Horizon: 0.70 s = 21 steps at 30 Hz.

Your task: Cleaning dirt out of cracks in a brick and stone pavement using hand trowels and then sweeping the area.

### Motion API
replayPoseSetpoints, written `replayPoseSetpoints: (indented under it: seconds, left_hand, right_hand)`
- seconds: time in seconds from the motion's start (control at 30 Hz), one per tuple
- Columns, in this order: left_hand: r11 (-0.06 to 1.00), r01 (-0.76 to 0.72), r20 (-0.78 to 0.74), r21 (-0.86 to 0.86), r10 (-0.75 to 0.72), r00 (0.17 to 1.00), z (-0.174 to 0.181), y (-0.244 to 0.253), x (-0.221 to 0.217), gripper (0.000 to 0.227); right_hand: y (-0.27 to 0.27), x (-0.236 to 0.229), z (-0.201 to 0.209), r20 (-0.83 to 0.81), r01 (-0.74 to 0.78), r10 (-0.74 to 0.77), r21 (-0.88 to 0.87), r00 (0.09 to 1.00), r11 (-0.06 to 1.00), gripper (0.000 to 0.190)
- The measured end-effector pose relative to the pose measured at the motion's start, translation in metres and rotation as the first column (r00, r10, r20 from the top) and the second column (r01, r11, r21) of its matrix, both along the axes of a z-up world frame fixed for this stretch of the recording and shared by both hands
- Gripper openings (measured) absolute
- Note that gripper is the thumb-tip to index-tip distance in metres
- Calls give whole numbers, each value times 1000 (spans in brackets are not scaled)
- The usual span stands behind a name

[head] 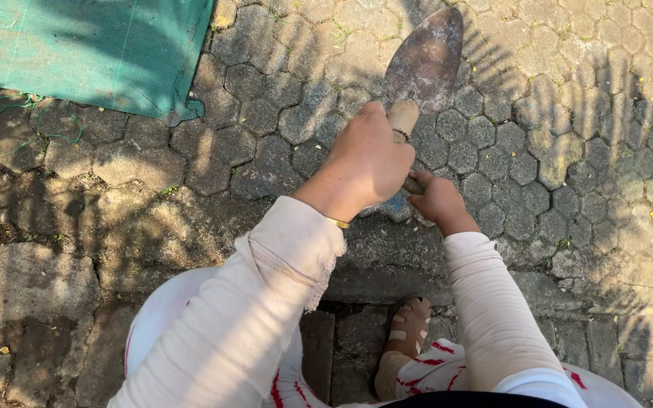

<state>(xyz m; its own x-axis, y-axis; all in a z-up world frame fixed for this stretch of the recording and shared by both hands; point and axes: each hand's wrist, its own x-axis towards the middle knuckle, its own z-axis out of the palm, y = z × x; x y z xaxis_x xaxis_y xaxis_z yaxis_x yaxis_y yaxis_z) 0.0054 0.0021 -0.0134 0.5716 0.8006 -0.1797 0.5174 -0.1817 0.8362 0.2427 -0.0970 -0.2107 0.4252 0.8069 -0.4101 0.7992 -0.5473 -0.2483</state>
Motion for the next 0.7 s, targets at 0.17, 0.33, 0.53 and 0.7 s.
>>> replayPoseSetpoints:
  seconds: [0.17, 0.33, 0.53, 0.7]
  left_hand:
    - [991, -51, 5, -121, 52, 999, 8, -5, 1, 52]
    - [990, -45, 11, -135, 47, 999, 7, -3, 3, 56]
    - [984, -38, 9, -175, 40, 999, 13, -4, 2, 53]
    - [983, -22, 15, -184, 25, 1000, 14, -4, 0, 52]
  right_hand:
    - [1, 3, -6, 41, 20, -20, 3, 999, 1000, 65]
    - [12, 8, -2, -121, 0, 2, 16, 993, 1000, 61]
    - [17, 35, -26, -110, -26, 29, 29, 994, 999, 69]
    - [13, 2, 6, -16, -21, 20, -42, 1000, 999, 61]
